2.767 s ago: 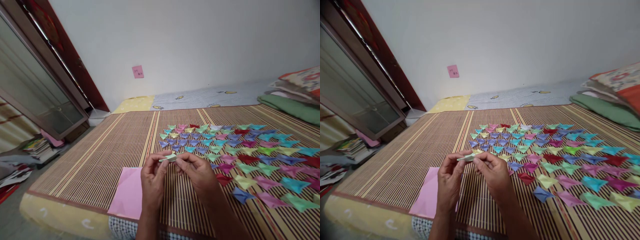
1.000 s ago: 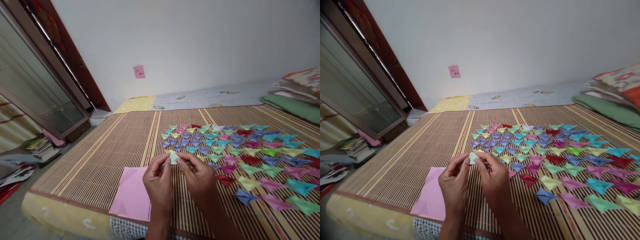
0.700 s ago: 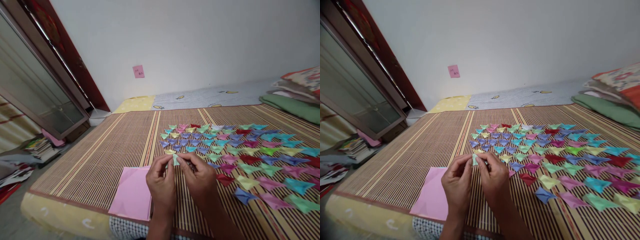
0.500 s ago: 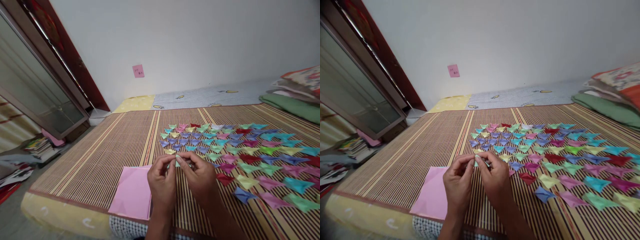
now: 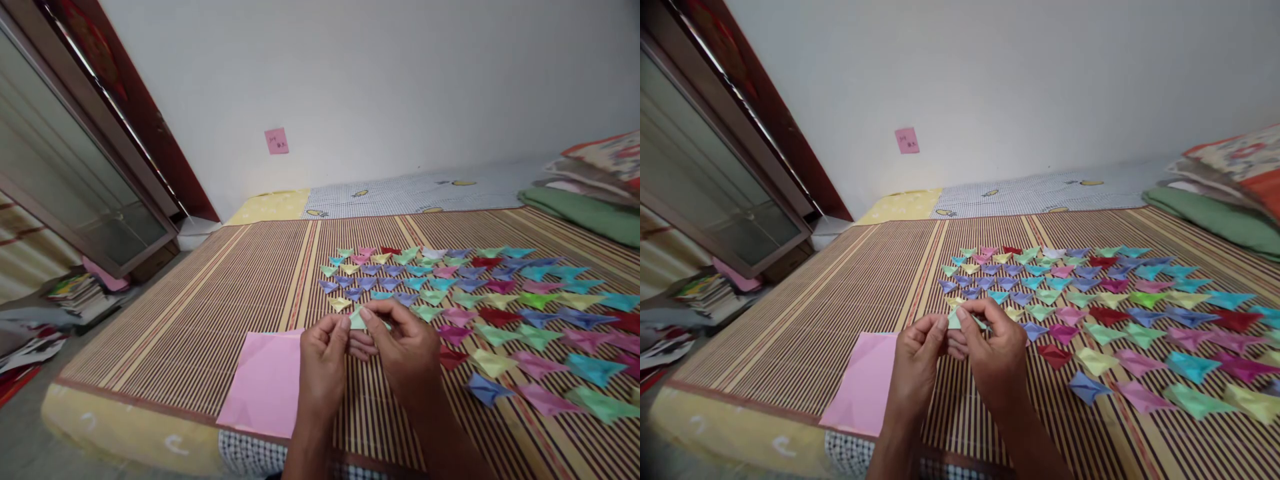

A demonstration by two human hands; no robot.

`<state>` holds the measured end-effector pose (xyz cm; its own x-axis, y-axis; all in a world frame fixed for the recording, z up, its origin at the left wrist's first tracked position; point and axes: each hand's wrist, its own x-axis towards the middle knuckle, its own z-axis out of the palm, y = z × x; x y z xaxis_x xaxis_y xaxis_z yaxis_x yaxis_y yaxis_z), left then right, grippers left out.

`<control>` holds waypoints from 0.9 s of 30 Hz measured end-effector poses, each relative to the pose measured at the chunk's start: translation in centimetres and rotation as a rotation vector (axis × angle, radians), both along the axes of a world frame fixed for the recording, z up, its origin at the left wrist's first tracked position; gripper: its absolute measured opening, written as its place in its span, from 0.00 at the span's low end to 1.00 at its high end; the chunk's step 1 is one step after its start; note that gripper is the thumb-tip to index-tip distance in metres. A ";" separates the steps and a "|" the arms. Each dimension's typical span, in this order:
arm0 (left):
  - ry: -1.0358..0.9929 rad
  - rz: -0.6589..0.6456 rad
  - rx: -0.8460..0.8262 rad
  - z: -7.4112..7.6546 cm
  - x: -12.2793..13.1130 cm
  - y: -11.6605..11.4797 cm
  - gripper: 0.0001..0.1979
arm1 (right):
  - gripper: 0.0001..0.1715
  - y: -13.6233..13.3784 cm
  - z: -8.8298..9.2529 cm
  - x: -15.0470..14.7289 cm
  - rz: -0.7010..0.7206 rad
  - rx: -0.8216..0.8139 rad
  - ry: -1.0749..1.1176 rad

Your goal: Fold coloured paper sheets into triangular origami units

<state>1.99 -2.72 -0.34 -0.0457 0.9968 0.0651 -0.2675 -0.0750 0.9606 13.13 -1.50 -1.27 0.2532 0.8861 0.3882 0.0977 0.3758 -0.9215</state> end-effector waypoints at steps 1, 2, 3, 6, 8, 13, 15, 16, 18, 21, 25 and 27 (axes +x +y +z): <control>-0.009 -0.001 0.000 0.0 0.0 0.0 0.18 | 0.07 0.0 0.0 0.0 0.005 -0.003 0.009; -0.022 -0.004 0.000 -0.1 0.0 0.1 0.18 | 0.07 0.0 0.0 0.0 0.004 -0.002 0.015; -0.046 -0.010 -0.005 -0.1 0.0 0.1 0.18 | 0.07 0.0 0.0 0.0 -0.001 0.006 0.013; -0.190 -0.053 -0.057 -0.2 -0.1 0.2 0.18 | 0.06 0.1 -0.1 0.2 -0.028 0.051 -0.020; -0.288 -0.086 -0.104 -0.2 -0.3 0.3 0.18 | 0.05 0.1 -0.1 0.2 -0.037 0.086 -0.035; -0.272 -0.082 -0.119 -0.4 -0.6 0.3 0.17 | 0.04 0.1 0.1 0.2 -0.050 0.159 -0.094; -0.184 -0.049 -0.091 -0.3 -0.6 0.3 0.16 | 0.04 0.1 0.1 0.2 -0.044 0.148 -0.092; -0.137 -0.025 -0.075 -0.2 -0.6 0.2 0.16 | 0.04 0.1 0.2 0.2 -0.040 0.136 -0.083; -0.049 0.028 -0.039 0.1 -0.4 0.1 0.16 | 0.05 0.1 0.2 0.3 -0.031 0.108 -0.064; 0.039 0.070 0.015 0.5 -0.2 -0.1 0.16 | 0.05 0.0 0.2 0.3 -0.025 0.063 -0.052; 0.068 0.023 0.041 0.7 0.0 -0.3 0.15 | 0.06 -0.1 0.4 0.0 0.000 0.026 -0.028; 0.065 0.048 0.048 0.7 -0.2 -0.4 0.14 | 0.06 -0.1 0.4 0.0 0.050 -0.002 0.009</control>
